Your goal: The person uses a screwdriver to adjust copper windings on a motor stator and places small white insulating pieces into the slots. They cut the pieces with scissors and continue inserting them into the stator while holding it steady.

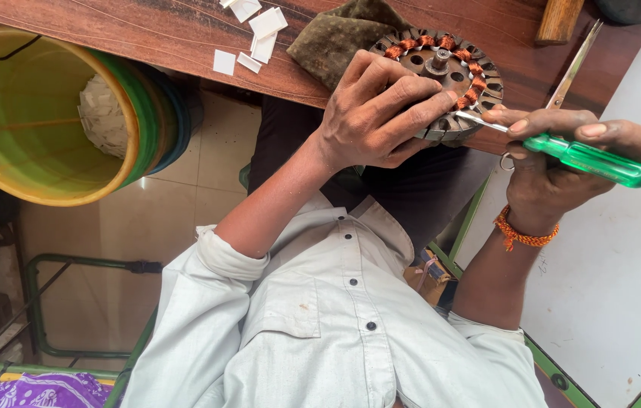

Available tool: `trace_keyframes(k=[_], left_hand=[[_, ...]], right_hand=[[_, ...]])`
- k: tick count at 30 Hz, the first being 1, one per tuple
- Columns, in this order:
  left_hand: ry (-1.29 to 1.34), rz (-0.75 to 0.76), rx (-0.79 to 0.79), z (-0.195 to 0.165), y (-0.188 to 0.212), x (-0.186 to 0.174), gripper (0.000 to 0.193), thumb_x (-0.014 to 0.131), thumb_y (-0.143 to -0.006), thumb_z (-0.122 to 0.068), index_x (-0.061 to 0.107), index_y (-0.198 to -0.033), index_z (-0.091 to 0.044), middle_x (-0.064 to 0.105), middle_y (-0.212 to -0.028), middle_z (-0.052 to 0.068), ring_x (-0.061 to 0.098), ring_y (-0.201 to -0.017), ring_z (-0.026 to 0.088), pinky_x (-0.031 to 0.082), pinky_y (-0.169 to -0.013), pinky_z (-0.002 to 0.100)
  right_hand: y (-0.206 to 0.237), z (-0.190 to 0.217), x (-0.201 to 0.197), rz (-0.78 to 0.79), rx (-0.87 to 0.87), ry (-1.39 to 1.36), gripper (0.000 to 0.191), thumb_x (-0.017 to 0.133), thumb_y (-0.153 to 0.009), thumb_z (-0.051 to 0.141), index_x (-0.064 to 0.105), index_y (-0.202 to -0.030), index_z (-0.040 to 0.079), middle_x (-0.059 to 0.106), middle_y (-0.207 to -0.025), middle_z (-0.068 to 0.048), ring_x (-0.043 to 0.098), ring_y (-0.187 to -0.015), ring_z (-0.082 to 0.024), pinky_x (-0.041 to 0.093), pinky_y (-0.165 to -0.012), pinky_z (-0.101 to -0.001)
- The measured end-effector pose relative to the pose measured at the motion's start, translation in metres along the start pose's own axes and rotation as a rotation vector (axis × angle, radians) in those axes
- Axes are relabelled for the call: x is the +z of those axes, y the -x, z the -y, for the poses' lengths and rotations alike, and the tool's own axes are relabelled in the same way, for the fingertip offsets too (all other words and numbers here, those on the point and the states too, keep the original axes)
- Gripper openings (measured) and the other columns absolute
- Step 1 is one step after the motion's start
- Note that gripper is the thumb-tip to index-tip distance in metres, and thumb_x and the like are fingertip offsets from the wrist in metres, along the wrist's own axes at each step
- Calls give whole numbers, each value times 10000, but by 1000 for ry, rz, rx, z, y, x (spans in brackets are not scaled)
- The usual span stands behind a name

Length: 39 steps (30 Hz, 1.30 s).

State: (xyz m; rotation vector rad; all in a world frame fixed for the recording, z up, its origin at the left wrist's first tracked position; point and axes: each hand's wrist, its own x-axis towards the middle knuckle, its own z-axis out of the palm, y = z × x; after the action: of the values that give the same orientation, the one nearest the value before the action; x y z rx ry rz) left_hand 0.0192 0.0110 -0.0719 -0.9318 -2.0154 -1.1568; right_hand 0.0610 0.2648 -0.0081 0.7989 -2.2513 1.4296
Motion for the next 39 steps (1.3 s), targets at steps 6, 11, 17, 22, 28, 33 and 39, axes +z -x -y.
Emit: trace_keyframes(k=[6, 11, 17, 22, 28, 33, 39], left_hand=[[-11, 5, -7, -1, 0, 1, 413, 833, -972, -423, 680, -1298, -220, 668, -1176, -82, 616, -1039, 138, 474, -959, 341], [-13, 1, 6, 1, 0, 0, 426, 846, -946, -384, 688, -1299, -205, 677, -1170, -74, 613, -1017, 134, 471, -942, 333], [-10, -6, 0, -1, -1, -1, 426, 864, -938, -398, 700, -1286, -215, 685, -1167, -95, 610, -999, 125, 466, -927, 317], [-15, 13, 0, 0, -1, -3, 399, 856, -943, -350, 701, -1282, -206, 684, -1170, -76, 617, -1012, 134, 471, -934, 329], [7, 13, -1, 0, 0, -2, 405, 859, -934, -346, 698, -1276, -200, 682, -1177, -58, 617, -1018, 154, 469, -931, 341], [3, 28, -18, 0, 1, -2, 411, 869, -931, -332, 696, -1281, -204, 684, -1176, -64, 618, -1024, 153, 469, -937, 345], [7, 27, -7, 2, 3, -1, 444, 874, -923, -345, 683, -1300, -205, 671, -1202, -50, 614, -1045, 172, 468, -945, 353]], right_hand=[[9, -2, 3, -76, 60, 32, 427, 692, -1017, -16, 315, -1195, 79, 701, -1040, -206, 785, -880, -343, 664, -658, -272], [9, -1, 14, -142, -13, 3, 396, 663, -1005, -21, 306, -1130, 93, 692, -976, -200, 787, -918, -374, 681, -661, -308], [3, -17, 28, -356, -95, -195, 414, 706, -972, 17, 334, -1124, 120, 679, -963, -203, 756, -829, -251, 708, -743, -421], [3, -16, 20, -274, -53, -265, 389, 692, -976, 69, 341, -1134, 123, 698, -924, -190, 765, -848, -265, 665, -707, -438], [3, -7, 23, -216, -30, -143, 394, 664, -1029, 97, 281, -1118, 122, 682, -984, -216, 772, -867, -305, 700, -691, -410], [1, 0, 27, -219, -6, -116, 411, 675, -1035, 111, 270, -1108, 118, 698, -986, -212, 775, -857, -312, 705, -724, -409], [3, 3, 29, -184, -8, -121, 410, 664, -1039, 105, 258, -1095, 120, 694, -1016, -216, 772, -911, -333, 703, -783, -418]])
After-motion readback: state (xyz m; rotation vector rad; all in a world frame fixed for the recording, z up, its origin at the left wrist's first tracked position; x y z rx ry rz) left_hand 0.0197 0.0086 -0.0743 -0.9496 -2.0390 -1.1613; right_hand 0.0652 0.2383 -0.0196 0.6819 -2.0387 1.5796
